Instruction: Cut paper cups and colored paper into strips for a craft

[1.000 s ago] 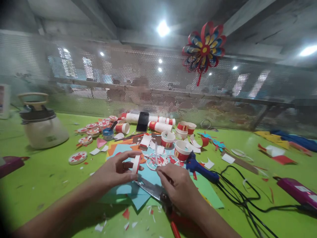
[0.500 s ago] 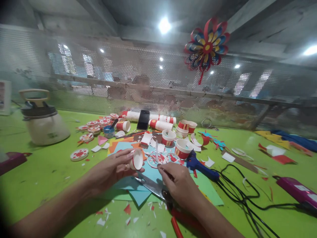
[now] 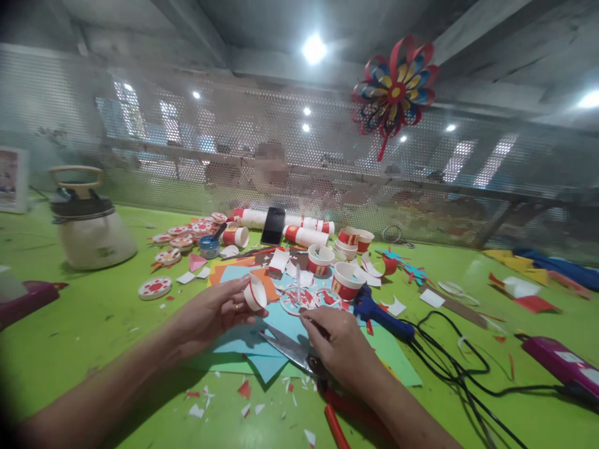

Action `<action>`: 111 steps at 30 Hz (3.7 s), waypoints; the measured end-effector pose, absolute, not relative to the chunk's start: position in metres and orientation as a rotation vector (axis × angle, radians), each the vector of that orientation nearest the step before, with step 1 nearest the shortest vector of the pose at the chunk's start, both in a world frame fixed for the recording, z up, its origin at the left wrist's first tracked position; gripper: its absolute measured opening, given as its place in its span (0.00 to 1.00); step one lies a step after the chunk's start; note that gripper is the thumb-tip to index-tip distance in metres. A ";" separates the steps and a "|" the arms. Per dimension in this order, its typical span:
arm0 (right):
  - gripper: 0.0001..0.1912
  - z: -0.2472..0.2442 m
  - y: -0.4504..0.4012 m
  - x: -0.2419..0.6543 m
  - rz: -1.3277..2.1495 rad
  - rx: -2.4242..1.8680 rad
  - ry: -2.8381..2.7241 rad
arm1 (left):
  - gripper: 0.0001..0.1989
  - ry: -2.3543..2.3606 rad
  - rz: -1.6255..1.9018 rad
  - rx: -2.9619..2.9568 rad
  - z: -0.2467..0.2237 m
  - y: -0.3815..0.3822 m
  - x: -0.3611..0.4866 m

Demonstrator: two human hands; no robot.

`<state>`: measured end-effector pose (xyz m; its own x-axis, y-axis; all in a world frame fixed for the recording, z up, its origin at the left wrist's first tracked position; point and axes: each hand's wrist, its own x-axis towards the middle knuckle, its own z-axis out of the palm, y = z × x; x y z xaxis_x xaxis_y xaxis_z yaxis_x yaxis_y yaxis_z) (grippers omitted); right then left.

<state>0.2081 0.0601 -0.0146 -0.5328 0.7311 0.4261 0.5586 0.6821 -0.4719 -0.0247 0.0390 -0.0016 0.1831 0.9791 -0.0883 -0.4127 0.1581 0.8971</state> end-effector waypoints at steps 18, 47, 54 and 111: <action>0.12 -0.015 0.059 0.209 0.393 -0.986 -2.322 | 0.13 0.841 1.230 0.734 0.000 0.041 -0.024; 0.12 -0.013 0.059 0.209 0.376 -1.002 -2.325 | 0.22 0.899 1.231 1.036 0.004 0.034 -0.027; 0.12 -0.013 0.059 0.211 0.369 -1.018 -2.330 | 0.25 1.010 1.237 1.138 0.003 0.035 -0.025; 0.12 -0.014 0.065 0.216 0.277 -1.004 -2.269 | 0.26 1.013 1.188 1.289 -0.008 0.039 -0.025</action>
<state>0.2163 0.0650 -0.0136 -0.5080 0.7242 0.4664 0.5907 0.6869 -0.4234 -0.0253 0.0388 -0.0082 0.1444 0.9856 0.0876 -0.0696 -0.0782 0.9945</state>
